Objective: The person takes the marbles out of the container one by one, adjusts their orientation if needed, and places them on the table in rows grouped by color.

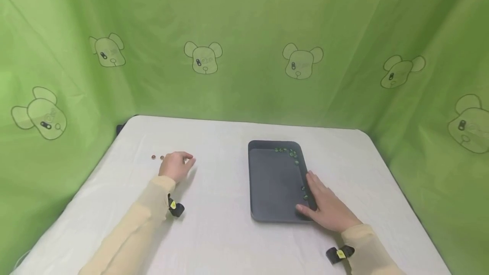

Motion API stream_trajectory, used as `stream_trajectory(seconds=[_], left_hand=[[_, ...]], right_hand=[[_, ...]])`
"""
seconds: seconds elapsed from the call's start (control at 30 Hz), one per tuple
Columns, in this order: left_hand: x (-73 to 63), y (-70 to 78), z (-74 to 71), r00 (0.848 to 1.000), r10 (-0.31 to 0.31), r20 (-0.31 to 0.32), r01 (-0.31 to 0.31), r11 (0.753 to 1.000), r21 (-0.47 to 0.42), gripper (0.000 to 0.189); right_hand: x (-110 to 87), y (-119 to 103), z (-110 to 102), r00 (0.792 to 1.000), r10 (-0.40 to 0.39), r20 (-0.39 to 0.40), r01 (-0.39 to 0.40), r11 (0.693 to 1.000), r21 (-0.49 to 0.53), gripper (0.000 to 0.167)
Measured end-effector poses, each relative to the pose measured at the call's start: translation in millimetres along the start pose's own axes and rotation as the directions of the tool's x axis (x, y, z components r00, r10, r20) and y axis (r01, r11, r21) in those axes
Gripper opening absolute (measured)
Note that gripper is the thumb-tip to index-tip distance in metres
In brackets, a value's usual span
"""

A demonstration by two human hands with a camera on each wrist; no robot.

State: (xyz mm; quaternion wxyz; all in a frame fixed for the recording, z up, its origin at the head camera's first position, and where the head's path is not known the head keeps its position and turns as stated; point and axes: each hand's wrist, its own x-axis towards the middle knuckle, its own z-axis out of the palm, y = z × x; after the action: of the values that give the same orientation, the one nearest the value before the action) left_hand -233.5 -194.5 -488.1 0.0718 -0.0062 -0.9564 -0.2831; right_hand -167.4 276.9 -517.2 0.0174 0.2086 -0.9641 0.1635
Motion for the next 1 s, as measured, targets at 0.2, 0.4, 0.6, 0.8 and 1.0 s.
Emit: stream_trajectory(seconds=[0.2,0.4,0.6,0.8,1.0], left_hand=[[-10.6,21.2,11.5,0.995,0.079,0.055,-0.078,0.997,-0.020,0.024],[-20.0,40.5,25.6,0.985,0.144,0.099,-0.141,0.989,-0.038,0.022],[-31.3,50.8,35.3,0.977,0.176,0.116,-0.171,0.984,-0.055,0.019],[-40.8,53.2,44.5,0.976,0.165,0.145,-0.156,0.985,-0.071,0.020],[-44.6,51.2,53.1,0.976,0.153,0.154,-0.144,0.987,-0.065,0.019]], right_hand=[[3.4,1.5,-1.6,1.000,-0.014,0.009,0.014,1.000,0.009,0.105],[7.0,2.7,-2.4,1.000,-0.023,0.004,0.023,1.000,-0.004,0.105],[9.9,-5.0,-3.7,1.000,-0.011,0.014,0.011,1.000,-0.012,0.106],[13.2,-9.3,-2.0,1.000,-0.002,0.004,0.003,0.999,-0.035,0.107],[14.7,-6.7,3.0,0.999,0.030,0.012,-0.030,0.999,-0.025,0.111]])
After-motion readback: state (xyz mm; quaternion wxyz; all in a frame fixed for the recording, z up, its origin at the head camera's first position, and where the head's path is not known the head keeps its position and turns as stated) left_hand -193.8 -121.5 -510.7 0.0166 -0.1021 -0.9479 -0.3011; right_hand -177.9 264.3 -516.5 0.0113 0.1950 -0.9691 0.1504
